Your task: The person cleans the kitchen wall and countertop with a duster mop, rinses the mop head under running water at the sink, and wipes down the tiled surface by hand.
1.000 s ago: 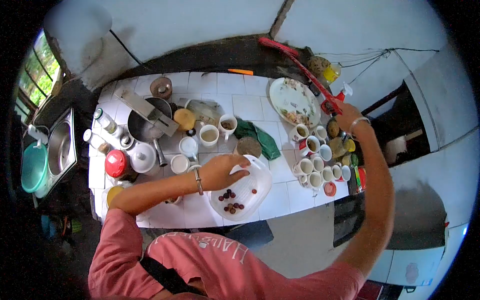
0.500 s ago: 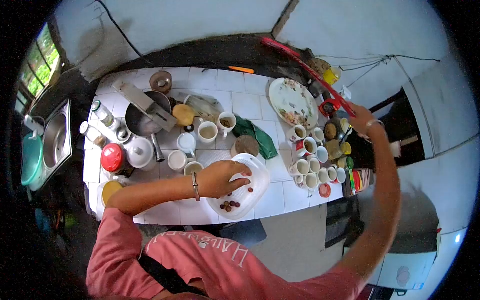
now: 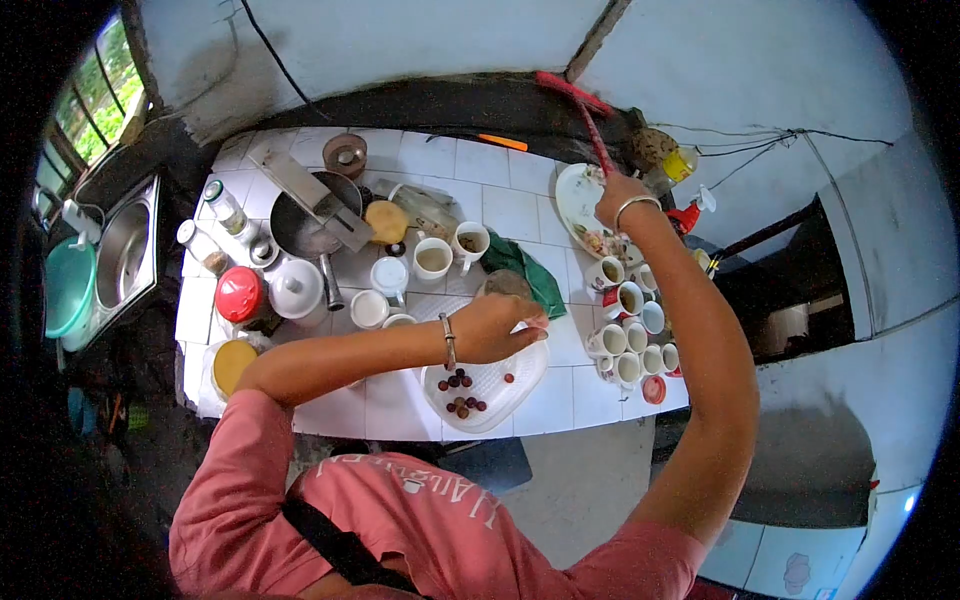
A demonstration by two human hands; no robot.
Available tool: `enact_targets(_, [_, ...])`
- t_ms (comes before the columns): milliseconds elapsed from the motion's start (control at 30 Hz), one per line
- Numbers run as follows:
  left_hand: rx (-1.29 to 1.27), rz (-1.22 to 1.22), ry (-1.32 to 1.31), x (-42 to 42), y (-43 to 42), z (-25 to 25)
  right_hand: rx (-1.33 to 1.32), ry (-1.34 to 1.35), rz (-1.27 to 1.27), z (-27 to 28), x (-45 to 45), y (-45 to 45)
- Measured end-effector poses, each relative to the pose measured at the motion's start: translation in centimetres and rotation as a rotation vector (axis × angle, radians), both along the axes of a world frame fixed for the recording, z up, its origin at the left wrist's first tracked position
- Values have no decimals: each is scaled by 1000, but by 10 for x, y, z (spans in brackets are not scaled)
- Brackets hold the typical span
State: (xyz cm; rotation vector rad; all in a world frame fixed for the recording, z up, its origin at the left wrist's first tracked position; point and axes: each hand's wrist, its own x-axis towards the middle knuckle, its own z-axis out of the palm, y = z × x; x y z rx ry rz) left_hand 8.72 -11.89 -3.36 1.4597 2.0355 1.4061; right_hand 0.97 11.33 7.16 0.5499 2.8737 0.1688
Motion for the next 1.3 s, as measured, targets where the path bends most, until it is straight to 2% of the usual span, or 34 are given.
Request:
enact_targets(33, [6,3,3,-1,0,-2,120,-46,96,-2,2,-4])
enact_targets(233, [10,37,-6,-6,-1,-1,114,-122,150,11,68,-53])
enact_targets(300, [-41,86,-56,-13,-2,8,52,-63,224,17,100,-71])
enact_targets(400, [184,318,-7,-27,11,-2,59,-170,146,42,141,-111])
enact_targets(500, [326,442,215,-52,35,-5,32,-165,152,64,172,-132])
enact_targets(567, [314,481,358,-66,54,-8,-8,-102,181,75,192,-132])
enact_targets(633, [334,543,485,-74,73,-8,-182,-38,86,84,209,-134])
enact_targets(667, [376,526,493,-75,82,-8,-269,-6,38,86,219,-132])
enact_targets(700, [417,510,500,-75,88,-5,-287,131,142,79,233,-123])
enact_targets(800, [499,405,465,-71,102,10,-564,249,-38,82,256,-115])
enact_targets(833, [501,374,488,-70,107,16,-705,204,-154,85,263,-108])
enact_targets(933, [380,281,578,-61,116,45,-1541,454,-552,96,281,-105])
enact_targets(967, [358,234,595,-58,118,53,-1632,574,-564,95,282,-110])
enact_targets(1067, [261,71,662,-47,134,65,-1159,515,-426,94,293,-112])
enact_targets(1100, [208,-6,694,-42,140,69,-1102,594,-397,92,301,-113])
enact_targets(1233, [61,-240,800,-17,158,67,-801,455,-416,96,340,-111])
enact_targets(1300, [-31,-350,815,-3,154,78,-603,456,-294,90,357,-114])
